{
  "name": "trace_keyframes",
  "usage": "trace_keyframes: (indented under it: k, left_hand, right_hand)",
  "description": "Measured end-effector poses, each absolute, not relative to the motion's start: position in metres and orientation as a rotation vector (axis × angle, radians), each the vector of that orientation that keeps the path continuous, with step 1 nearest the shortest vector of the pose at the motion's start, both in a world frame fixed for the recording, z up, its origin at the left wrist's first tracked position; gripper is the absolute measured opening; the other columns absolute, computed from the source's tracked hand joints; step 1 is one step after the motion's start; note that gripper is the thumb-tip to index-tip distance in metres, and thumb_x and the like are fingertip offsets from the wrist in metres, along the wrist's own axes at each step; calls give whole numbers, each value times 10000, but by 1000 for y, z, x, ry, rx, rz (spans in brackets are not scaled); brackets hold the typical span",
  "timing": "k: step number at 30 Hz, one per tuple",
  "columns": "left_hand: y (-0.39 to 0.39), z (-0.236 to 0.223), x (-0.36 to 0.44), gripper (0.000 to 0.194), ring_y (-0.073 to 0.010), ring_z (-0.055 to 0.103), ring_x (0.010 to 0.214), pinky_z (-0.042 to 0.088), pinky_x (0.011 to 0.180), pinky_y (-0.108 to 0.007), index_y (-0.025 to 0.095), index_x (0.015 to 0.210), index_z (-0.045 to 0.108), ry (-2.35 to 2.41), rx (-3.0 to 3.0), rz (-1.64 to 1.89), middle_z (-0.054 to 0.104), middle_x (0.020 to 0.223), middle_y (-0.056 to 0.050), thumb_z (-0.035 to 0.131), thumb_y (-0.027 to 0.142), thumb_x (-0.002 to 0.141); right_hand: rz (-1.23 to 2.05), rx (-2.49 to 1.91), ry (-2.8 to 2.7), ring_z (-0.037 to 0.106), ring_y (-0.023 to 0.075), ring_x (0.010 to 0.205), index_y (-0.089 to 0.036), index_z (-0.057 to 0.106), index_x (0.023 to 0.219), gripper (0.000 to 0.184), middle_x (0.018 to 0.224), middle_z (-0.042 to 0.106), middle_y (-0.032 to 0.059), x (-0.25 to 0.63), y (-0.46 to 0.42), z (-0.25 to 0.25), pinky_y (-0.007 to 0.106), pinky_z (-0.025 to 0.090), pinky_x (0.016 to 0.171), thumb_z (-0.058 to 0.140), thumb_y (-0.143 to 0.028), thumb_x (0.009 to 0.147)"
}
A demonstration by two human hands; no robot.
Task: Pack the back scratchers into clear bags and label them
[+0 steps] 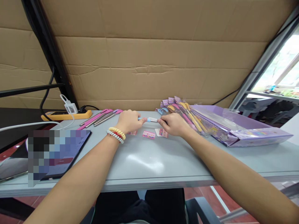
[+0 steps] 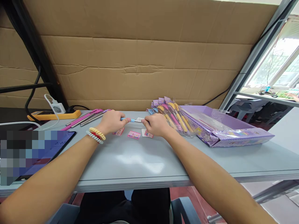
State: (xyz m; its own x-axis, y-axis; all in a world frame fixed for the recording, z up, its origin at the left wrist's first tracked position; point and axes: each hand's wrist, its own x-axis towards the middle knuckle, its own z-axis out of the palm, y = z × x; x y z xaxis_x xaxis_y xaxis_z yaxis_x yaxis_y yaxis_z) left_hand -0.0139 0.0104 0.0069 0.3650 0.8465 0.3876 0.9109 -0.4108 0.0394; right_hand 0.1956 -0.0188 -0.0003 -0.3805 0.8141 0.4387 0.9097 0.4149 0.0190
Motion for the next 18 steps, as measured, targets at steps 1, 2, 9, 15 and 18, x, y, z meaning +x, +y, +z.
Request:
trace_keyframes:
  k: [1, 2, 9, 15, 18]
  left_hand:
    - [12, 5, -14, 486, -225, 590, 632, 294, 531, -306, 198, 660, 651, -1583, -2466, -523, 638, 619, -81, 381, 571, 815]
    - [14, 2, -15, 481, -222, 591, 638, 294, 531, -304, 200, 661, 647, -1571, -2490, -526, 642, 628, -77, 381, 569, 820]
    - [16, -6, -11, 453, -218, 596, 674, 317, 546, -298, 216, 722, 648, -1553, -2590, -545, 644, 611, -54, 344, 524, 858]
    - [14, -6, -10, 408, -215, 606, 716, 366, 592, -294, 225, 787, 655, -1489, -2740, -503, 674, 705, -55, 350, 482, 873]
    - [20, -8, -13, 322, -204, 605, 724, 386, 611, -289, 227, 832, 650, -1456, -2757, -502, 682, 755, -50, 369, 380, 876]
  right_hand:
    - [-345, -1493, -2326, 324, 119, 481, -174, 481, 565, 408, 512, 484, 42, 196, -18, -1, 282, 195, 533, 307, -378, 872]
    - [-326, -1505, -2334, 329, 119, 481, -172, 487, 569, 412, 516, 491, 43, 196, -17, -2, 282, 194, 532, 307, -382, 874]
    - [-278, -1446, -2311, 291, 109, 479, -177, 475, 543, 417, 493, 452, 18, 205, -11, -5, 275, 207, 525, 340, -409, 862]
    - [11, -1324, -2233, 377, 106, 488, -162, 619, 670, 265, 511, 497, -5, 213, -5, -6, 253, 270, 524, 392, -265, 758]
    - [79, -1300, -2159, 420, 112, 500, -159, 649, 756, 232, 561, 560, -2, 216, -3, -8, 253, 306, 525, 439, -235, 691]
